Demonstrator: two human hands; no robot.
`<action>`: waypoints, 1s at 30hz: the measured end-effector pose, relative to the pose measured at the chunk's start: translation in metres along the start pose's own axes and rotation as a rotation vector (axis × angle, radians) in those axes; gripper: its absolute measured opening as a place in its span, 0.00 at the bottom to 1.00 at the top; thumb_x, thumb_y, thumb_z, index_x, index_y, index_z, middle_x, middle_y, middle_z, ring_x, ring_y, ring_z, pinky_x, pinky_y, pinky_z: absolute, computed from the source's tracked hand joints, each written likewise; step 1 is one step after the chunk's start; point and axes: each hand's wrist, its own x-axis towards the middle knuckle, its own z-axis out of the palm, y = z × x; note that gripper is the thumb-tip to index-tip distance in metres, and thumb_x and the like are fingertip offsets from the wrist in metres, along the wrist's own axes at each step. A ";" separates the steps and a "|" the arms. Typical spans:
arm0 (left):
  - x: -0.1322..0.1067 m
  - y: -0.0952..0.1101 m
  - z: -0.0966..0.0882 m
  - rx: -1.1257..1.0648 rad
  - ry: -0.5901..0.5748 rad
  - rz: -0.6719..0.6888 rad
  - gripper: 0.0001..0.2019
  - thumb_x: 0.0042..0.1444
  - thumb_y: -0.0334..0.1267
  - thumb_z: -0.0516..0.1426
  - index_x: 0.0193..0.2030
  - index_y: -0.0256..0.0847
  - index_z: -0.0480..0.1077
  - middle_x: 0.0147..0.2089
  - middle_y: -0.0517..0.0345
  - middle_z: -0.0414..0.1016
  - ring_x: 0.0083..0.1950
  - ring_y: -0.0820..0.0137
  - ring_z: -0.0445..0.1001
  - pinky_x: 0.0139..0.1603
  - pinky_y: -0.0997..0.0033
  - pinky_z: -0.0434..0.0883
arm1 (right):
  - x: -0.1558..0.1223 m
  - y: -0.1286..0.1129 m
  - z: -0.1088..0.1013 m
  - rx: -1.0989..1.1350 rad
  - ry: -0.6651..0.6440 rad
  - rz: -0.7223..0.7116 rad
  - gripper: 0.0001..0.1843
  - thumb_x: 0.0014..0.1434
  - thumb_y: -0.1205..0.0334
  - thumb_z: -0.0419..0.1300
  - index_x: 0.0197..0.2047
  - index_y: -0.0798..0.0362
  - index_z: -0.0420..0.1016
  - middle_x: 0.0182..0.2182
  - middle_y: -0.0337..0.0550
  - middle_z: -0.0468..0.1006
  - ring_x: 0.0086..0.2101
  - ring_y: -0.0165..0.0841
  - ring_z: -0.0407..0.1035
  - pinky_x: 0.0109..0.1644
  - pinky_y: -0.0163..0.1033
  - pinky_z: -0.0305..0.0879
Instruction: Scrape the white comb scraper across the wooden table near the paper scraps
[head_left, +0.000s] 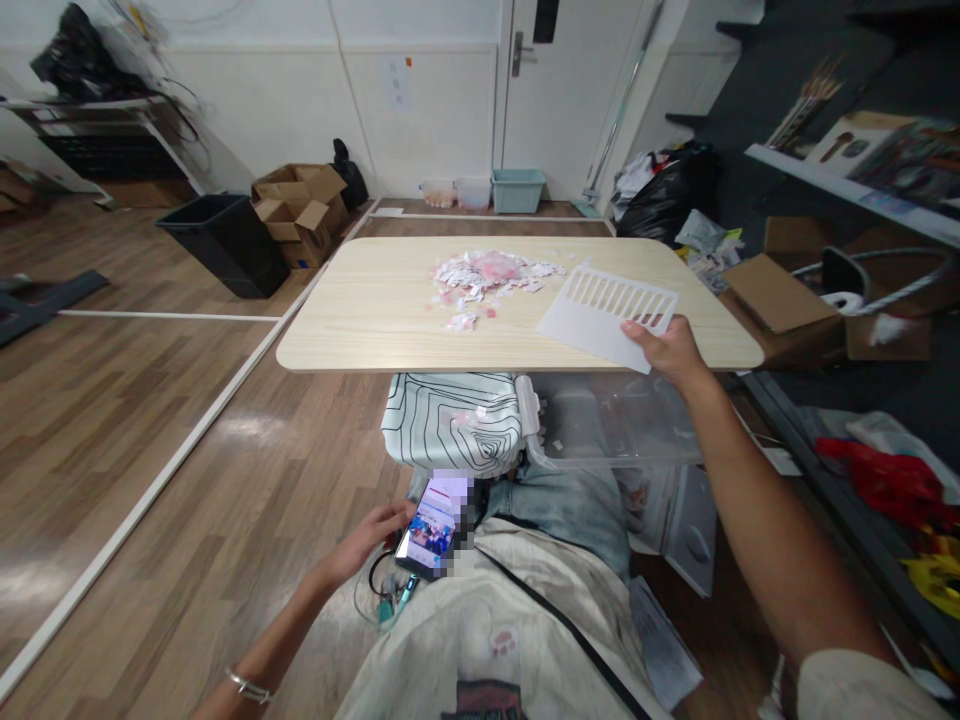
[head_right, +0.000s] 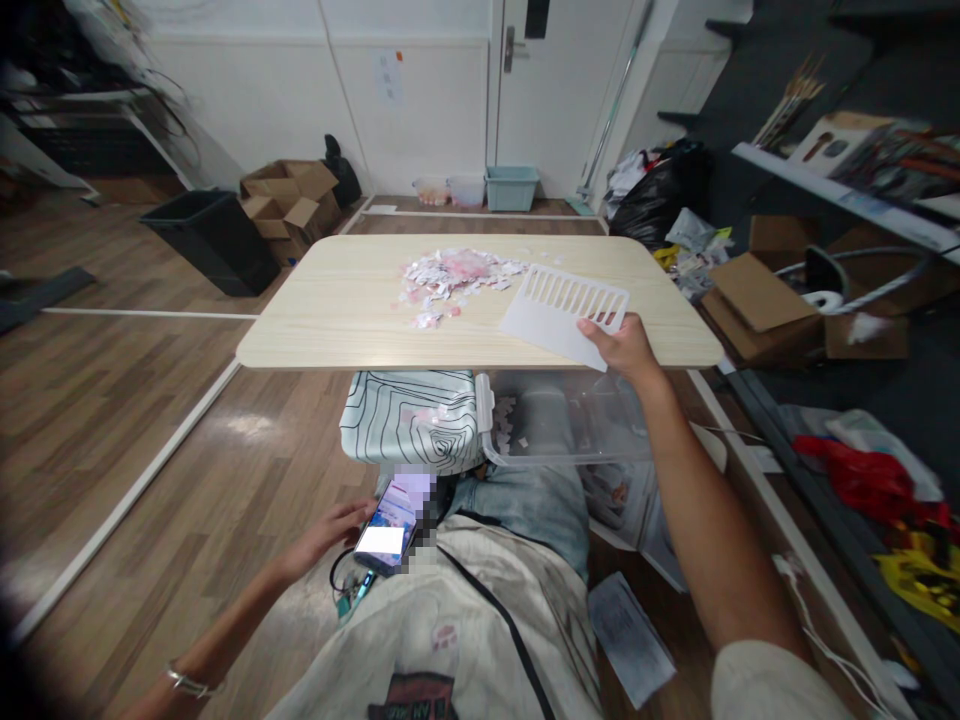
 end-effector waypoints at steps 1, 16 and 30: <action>0.000 0.001 0.001 -0.003 0.016 -0.006 0.25 0.60 0.62 0.62 0.44 0.38 0.79 0.36 0.57 0.76 0.34 0.68 0.67 0.33 0.70 0.61 | 0.000 0.000 0.000 -0.003 -0.001 0.003 0.31 0.43 0.32 0.74 0.37 0.49 0.78 0.40 0.52 0.86 0.48 0.54 0.79 0.56 0.60 0.76; 0.001 -0.006 -0.020 0.086 -0.238 0.048 0.29 0.47 0.45 0.73 0.55 0.43 0.75 0.55 0.51 0.77 0.56 0.52 0.74 0.54 0.61 0.71 | 0.001 0.002 0.000 0.022 0.008 0.011 0.32 0.41 0.31 0.74 0.36 0.48 0.78 0.40 0.51 0.86 0.48 0.53 0.80 0.57 0.60 0.76; 0.006 -0.013 -0.020 -0.082 -0.258 0.033 0.26 0.49 0.46 0.74 0.52 0.43 0.74 0.55 0.50 0.77 0.59 0.52 0.75 0.60 0.55 0.71 | -0.003 -0.007 0.000 0.013 -0.008 0.032 0.33 0.42 0.31 0.74 0.39 0.49 0.80 0.44 0.53 0.86 0.49 0.54 0.80 0.58 0.61 0.76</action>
